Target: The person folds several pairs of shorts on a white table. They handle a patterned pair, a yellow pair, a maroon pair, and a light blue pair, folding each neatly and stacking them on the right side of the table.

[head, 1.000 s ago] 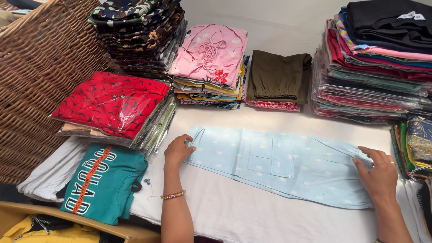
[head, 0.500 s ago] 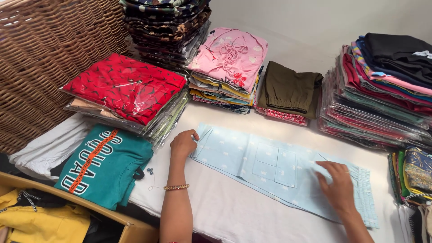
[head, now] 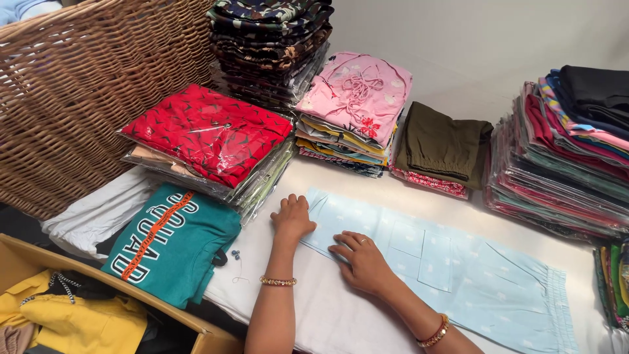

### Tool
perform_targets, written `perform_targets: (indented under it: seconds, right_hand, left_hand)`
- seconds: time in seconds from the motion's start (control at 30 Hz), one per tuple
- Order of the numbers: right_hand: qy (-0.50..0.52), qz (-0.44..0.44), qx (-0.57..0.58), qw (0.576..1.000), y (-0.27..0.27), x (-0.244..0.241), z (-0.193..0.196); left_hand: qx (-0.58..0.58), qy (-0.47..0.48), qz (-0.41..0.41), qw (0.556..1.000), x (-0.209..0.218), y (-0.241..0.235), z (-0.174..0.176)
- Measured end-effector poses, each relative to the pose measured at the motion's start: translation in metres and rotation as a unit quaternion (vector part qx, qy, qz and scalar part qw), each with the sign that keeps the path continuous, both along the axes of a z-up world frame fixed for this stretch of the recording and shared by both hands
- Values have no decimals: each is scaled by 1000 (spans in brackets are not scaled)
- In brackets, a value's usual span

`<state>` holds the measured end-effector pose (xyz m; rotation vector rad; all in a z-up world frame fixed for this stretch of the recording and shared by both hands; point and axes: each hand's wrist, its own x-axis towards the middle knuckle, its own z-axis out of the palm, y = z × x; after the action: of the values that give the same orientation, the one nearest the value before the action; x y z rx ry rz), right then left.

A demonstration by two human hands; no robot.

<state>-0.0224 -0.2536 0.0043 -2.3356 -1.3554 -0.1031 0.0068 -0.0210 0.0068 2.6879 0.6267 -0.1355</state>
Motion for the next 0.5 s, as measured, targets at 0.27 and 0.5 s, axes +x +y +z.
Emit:
perform_targets:
  seconds: [0.27, 0.5]
  right_hand:
    - [46, 0, -6, 999, -18, 3, 8]
    - [28, 10, -39, 999, -19, 3, 11]
  left_hand:
    - [9, -30, 12, 999, 11, 20, -29]
    - [-45, -60, 40, 996, 1, 26, -19]
